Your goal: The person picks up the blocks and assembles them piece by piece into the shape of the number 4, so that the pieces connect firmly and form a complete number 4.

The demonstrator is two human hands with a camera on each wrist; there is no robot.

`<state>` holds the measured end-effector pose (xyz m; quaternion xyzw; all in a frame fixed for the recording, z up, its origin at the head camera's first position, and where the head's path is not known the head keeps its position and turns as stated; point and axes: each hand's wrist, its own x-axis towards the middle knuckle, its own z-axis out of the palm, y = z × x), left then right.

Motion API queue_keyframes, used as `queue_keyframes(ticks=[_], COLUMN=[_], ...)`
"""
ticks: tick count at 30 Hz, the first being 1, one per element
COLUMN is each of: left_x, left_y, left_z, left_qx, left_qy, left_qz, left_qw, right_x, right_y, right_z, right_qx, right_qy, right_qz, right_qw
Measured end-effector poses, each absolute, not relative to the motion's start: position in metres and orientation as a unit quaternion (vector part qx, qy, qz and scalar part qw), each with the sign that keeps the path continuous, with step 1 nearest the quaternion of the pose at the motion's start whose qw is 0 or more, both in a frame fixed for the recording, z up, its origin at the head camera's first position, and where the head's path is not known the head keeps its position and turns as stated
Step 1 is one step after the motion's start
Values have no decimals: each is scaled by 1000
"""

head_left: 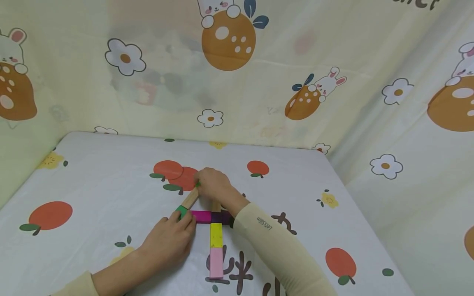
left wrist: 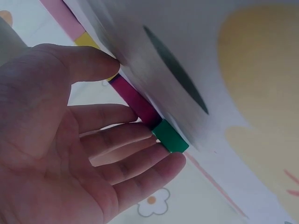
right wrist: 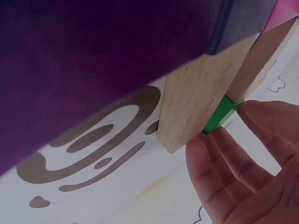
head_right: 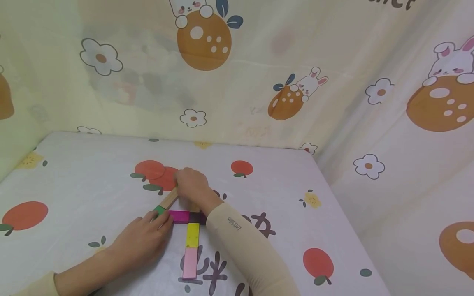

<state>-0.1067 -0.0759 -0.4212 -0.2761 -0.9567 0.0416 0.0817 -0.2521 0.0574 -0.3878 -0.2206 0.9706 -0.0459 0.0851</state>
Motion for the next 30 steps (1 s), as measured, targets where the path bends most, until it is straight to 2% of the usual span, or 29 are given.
queue_keyframes(ticks=[18,30], left_x=[-105,-107], left_y=[-76,-76], left_z=[-419,-418], left_qx=[-283,-280], left_qy=[-954,-957], left_qz=[38,17], left_qw=[90,72], right_x=[-250,-249], right_y=[61,71], right_z=[-381,-378], right_qx=[-204,-195], right_qy=[970,971], right_qz=[-73,-90], right_qw=[114,101])
